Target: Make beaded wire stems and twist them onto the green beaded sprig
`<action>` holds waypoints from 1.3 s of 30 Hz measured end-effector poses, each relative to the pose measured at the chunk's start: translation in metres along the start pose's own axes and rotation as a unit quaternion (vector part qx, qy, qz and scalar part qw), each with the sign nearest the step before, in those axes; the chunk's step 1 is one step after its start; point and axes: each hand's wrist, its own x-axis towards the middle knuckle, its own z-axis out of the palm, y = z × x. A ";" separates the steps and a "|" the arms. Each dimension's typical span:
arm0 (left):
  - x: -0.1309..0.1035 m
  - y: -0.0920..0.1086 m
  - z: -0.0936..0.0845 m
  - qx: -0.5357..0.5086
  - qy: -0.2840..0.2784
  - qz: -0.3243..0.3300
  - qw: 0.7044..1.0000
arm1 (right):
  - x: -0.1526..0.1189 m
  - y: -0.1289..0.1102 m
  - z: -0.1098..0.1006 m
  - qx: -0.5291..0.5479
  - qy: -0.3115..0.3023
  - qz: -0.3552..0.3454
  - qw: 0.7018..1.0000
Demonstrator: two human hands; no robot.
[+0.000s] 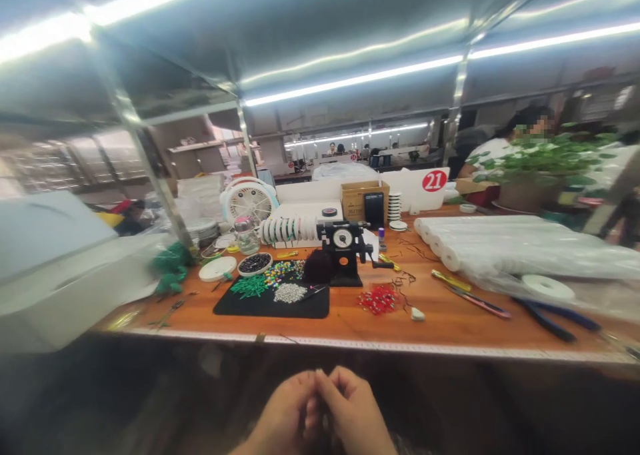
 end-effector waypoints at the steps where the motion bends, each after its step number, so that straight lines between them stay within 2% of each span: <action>1: 0.001 0.000 -0.001 0.010 -0.001 0.006 1.000 | 0.000 0.003 -0.004 -0.003 -0.025 0.003 1.000; 3: 0.000 -0.001 -0.004 0.021 0.001 0.020 1.000 | -0.004 0.006 -0.010 0.012 -0.063 0.012 0.998; 5: -0.001 -0.002 -0.006 0.024 0.015 0.029 0.999 | -0.008 0.007 -0.015 0.030 -0.075 0.034 0.996; 8: -0.001 -0.005 -0.008 0.032 0.031 0.038 0.998 | -0.012 0.007 -0.016 0.017 -0.050 0.060 0.997; 11: 0.002 -0.001 -0.003 0.066 0.029 0.049 0.996 | -0.008 0.003 -0.011 0.009 -0.018 0.038 0.999; 14: 0.000 0.023 0.008 0.148 0.017 0.074 0.986 | -0.002 -0.007 -0.005 0.025 -0.009 -0.032 0.999; 17: -0.007 0.056 0.017 0.251 -0.010 0.114 0.961 | 0.002 -0.017 -0.001 0.035 -0.017 -0.120 0.992; 20: -0.006 0.069 0.014 0.305 -0.012 0.113 0.946 | 0.006 -0.019 0.001 0.011 -0.012 -0.134 0.991; 22: 0.000 0.060 0.006 0.280 0.004 0.081 0.957 | 0.010 -0.012 0.002 -0.012 0.011 -0.097 0.995; 24: 0.006 0.042 -0.003 0.240 0.018 0.050 0.969 | 0.013 -0.004 0.002 -0.031 0.022 -0.052 0.998; 28: 0.006 0.013 -0.012 0.146 -0.003 0.027 0.989 | 0.010 0.009 -0.005 -0.022 -0.028 0.016 0.999; 32: -0.005 0.009 -0.015 0.083 0.011 0.011 0.996 | -0.001 0.013 -0.016 -0.025 -0.063 0.033 0.997; 36: -0.010 0.005 -0.018 0.104 -0.030 -0.031 0.994 | -0.007 0.019 -0.017 -0.071 -0.041 0.027 0.996; 39: -0.012 0.002 -0.019 0.157 -0.014 -0.044 0.986 | -0.006 0.020 -0.011 -0.081 -0.027 0.021 0.996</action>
